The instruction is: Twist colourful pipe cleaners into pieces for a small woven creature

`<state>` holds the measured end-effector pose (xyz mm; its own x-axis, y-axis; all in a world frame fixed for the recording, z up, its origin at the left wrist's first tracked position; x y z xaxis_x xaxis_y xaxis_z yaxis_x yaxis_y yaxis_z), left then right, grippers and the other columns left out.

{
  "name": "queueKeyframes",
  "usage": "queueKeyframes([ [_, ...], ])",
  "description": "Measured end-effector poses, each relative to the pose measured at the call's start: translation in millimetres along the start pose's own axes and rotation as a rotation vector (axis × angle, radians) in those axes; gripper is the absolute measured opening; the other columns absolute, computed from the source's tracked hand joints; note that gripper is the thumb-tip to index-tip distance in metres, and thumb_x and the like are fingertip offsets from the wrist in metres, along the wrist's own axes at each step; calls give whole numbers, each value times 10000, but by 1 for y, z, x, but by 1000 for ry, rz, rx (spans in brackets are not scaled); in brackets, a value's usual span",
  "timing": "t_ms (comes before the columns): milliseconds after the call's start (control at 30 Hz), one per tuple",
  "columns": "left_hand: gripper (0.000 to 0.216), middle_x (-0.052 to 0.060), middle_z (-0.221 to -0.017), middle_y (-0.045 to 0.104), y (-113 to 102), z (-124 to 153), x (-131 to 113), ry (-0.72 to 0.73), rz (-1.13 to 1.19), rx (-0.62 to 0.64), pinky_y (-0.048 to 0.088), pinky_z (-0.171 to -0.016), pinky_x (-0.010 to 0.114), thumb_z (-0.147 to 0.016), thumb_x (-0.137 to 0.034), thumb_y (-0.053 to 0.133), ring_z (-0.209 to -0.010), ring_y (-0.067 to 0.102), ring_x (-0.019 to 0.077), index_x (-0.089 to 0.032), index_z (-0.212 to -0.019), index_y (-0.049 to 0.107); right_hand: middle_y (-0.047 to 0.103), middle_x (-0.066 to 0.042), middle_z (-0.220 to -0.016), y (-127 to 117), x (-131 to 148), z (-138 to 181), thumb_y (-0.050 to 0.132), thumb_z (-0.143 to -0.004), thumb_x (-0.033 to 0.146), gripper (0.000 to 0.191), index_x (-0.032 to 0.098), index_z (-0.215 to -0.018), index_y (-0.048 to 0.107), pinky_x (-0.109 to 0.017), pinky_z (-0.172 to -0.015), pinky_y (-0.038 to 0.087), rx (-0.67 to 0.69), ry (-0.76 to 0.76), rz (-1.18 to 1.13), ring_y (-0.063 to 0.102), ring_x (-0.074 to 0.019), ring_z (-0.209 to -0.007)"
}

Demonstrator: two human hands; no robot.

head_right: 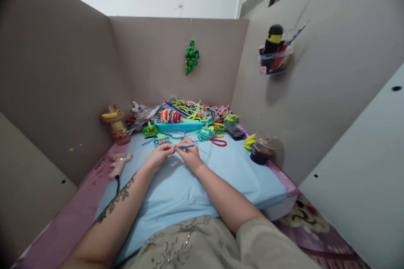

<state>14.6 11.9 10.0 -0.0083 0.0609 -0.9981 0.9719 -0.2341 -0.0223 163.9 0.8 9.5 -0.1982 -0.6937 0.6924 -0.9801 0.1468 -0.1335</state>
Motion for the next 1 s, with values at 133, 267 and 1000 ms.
queueKeyframes([
  [133, 225, -45, -507, 442, 2, 0, 0, -12, 79, -10, 213, -425, 194, -599, -330, 667, -440, 348, 55, -142, -619, 546, 593, -35, -764, -1, 0, 1, 633, -751, 277, 89, 210, -770, 689, -308, -697, 468, 53, -78, 72, 570, -158, -737],
  [267, 221, -25, -543, 496, 5, 1, -1, -58, 204, -23, 253, -420, 179, -582, -308, 672, -456, 410, 57, -135, -660, 558, 609, -43, -814, -2, -1, 3, 591, -786, 263, 104, 223, -830, 675, -338, -777, 447, 111, -183, 215, 562, -166, -800],
  [1000, 223, -19, -582, 518, 5, 4, -7, -117, 373, 26, 229, -378, 154, -582, -274, 700, -480, 450, 47, -136, -700, 570, 678, -43, -858, -5, -5, 2, 540, -819, 241, 168, 239, -936, 660, -327, -763, 476, 147, -215, 177, 614, -170, -809],
])
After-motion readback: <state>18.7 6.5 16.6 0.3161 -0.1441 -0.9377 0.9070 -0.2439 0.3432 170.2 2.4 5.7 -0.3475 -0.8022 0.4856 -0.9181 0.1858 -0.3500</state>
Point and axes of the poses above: each hand's wrist, its own z-axis away from the middle knuckle, its own y-axis out of the palm, x = y × z, the point moved 1 cm from there along -z, towards the middle knuckle
